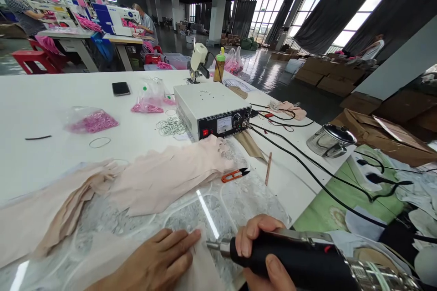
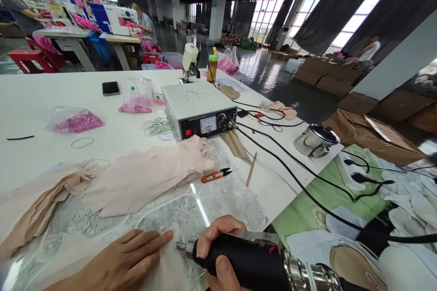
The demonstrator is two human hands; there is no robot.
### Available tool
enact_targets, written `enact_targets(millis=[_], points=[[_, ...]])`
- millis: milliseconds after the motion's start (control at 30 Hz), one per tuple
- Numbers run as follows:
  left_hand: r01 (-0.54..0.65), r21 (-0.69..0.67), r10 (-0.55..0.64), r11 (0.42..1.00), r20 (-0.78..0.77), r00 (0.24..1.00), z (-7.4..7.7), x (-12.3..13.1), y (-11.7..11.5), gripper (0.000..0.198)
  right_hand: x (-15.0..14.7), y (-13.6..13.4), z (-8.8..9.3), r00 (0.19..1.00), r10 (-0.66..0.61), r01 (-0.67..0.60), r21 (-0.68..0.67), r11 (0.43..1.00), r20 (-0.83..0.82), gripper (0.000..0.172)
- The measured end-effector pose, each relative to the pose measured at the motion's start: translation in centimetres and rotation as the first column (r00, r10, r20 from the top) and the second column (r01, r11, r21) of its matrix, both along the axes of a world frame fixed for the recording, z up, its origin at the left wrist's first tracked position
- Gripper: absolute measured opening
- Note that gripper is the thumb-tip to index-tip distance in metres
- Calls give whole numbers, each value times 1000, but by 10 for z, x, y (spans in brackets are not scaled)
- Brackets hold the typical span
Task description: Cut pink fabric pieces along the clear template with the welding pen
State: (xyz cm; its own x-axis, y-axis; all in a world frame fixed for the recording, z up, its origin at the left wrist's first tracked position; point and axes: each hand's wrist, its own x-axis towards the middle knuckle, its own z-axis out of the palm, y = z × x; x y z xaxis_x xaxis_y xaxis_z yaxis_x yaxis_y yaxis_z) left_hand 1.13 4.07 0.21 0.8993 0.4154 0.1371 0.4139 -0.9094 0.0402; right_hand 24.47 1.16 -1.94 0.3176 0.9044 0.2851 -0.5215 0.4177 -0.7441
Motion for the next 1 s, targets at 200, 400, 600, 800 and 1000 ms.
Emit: enact_targets(millis=[200,400,600,800,1000], points=[[-19,-88,19,996,0,1000,-3,0,2,40,1,1,2,996,1,-4,33,999,92,24],[4,-114,-14,993,-84,996,2,3,1,47,3,3,9,989,-21,14,47,999,148,23],[-37,-133,41,990,23,999,-8,1,-1,31,3,7,22,978,-118,111,48,993,175,18],[-27,-148,24,989,-23,999,-2,5,1,43,-3,12,18,970,-111,100,61,993,215,16],[-25,-169,27,985,8,1000,-4,0,1,48,-4,14,12,974,-64,54,50,997,217,16]])
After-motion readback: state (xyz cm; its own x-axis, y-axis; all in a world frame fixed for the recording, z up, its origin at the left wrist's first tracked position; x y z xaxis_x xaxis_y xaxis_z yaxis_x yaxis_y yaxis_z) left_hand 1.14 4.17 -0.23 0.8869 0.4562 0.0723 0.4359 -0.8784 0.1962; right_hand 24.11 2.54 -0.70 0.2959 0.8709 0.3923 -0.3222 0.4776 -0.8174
